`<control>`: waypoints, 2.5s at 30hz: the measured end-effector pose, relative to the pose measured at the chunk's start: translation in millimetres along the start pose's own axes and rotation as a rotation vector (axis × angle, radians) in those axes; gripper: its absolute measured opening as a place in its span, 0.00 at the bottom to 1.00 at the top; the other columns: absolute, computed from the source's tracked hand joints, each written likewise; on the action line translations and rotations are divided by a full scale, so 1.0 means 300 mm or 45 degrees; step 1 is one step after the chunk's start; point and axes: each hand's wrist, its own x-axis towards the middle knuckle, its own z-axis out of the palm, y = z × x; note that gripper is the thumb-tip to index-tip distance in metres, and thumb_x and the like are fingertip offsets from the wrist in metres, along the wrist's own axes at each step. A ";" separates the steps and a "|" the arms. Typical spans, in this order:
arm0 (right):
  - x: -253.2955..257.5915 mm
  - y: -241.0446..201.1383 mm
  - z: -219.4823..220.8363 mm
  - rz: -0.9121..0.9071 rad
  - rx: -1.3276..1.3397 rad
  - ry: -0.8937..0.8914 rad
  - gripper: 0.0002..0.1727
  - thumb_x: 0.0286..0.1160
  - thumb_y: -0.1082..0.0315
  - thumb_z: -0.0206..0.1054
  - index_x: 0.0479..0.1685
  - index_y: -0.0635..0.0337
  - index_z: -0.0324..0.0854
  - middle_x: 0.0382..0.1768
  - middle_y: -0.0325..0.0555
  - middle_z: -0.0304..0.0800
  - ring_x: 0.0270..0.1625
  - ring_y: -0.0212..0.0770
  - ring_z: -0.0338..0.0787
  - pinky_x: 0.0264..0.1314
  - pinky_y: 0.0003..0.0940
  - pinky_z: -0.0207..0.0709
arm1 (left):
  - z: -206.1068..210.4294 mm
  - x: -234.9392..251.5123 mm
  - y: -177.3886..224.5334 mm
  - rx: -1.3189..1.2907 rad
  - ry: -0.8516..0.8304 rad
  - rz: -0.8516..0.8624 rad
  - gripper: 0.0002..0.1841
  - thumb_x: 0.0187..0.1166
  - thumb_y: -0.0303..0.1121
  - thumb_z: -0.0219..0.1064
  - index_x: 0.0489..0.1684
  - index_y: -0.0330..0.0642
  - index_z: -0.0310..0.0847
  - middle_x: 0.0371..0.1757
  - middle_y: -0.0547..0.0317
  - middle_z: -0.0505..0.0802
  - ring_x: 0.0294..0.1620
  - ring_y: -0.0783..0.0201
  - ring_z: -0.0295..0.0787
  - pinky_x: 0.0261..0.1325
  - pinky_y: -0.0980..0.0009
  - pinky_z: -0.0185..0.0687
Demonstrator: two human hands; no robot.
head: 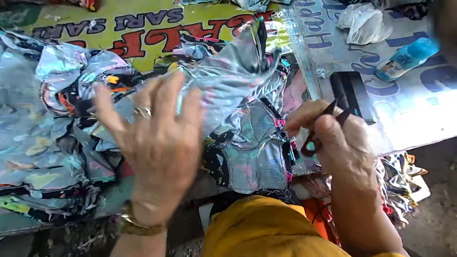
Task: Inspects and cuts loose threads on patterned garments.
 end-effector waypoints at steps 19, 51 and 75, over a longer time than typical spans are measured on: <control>-0.141 0.118 0.010 -0.130 -0.945 -0.387 0.17 0.86 0.53 0.59 0.61 0.43 0.91 0.32 0.41 0.84 0.23 0.37 0.82 0.19 0.33 0.69 | 0.105 -0.091 0.087 -0.429 -0.064 0.090 0.13 0.87 0.38 0.59 0.41 0.39 0.87 0.47 0.51 0.94 0.54 0.54 0.91 0.62 0.52 0.78; -0.242 -0.019 0.053 -0.332 -1.085 -0.522 0.11 0.86 0.70 0.54 0.41 0.55 0.83 0.42 0.50 0.89 0.26 0.44 0.83 0.19 0.34 0.70 | 0.047 -0.169 0.052 -1.069 -0.335 0.236 0.17 0.90 0.49 0.58 0.48 0.49 0.88 0.45 0.63 0.95 0.50 0.71 0.90 0.56 0.70 0.82; -0.164 0.044 0.071 0.023 -0.106 -0.054 0.07 0.81 0.69 0.68 0.41 0.65 0.85 0.39 0.41 0.89 0.44 0.22 0.86 0.47 0.14 0.80 | 0.091 -0.148 0.328 -1.659 0.013 -0.271 0.08 0.85 0.34 0.64 0.46 0.39 0.81 0.44 0.67 0.90 0.47 0.81 0.87 0.53 0.82 0.85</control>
